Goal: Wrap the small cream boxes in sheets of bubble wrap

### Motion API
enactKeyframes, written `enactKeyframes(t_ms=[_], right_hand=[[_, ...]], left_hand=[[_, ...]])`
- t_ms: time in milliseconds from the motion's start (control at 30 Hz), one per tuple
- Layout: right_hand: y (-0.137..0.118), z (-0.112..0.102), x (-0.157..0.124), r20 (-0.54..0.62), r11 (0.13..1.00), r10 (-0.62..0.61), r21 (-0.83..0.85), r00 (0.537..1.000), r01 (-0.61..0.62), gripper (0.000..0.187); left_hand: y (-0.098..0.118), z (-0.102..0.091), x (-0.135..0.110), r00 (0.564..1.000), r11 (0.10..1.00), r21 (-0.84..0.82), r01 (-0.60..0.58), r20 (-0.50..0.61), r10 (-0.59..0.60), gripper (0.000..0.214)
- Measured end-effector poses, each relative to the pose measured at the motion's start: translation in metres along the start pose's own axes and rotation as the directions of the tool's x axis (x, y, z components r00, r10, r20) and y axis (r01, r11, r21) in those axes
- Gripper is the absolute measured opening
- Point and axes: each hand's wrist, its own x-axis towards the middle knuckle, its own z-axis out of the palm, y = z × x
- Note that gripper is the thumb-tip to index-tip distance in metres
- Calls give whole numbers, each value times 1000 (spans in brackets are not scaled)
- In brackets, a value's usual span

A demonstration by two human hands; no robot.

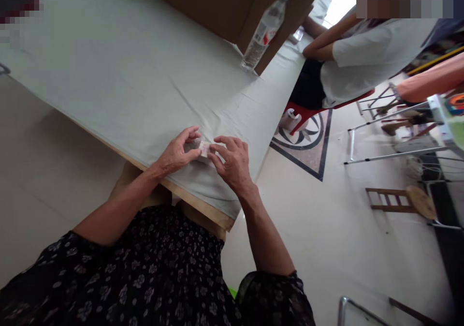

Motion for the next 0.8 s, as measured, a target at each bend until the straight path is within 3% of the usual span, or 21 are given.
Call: enactKeyframes(t_ms=[200,300,600,800], right_hand=[[-4,-3,14,35,968,-179,-175,983,182,23],[0,0,16,13,960,-208,-186,978,207,25],[22,-4,44,-78,998,54,39,996,-51,18],[58,3,78,-123,980,136,164,983,-115,20]], left_hand=[[4,5,0,999,994,98,-43,4,42,72],[4,6,0,998,991,122,-62,-3,63,68],[7,5,-6,988,966,215,-143,89,127,79],[4,4,-7,941,940,160,-301,208,266,88]])
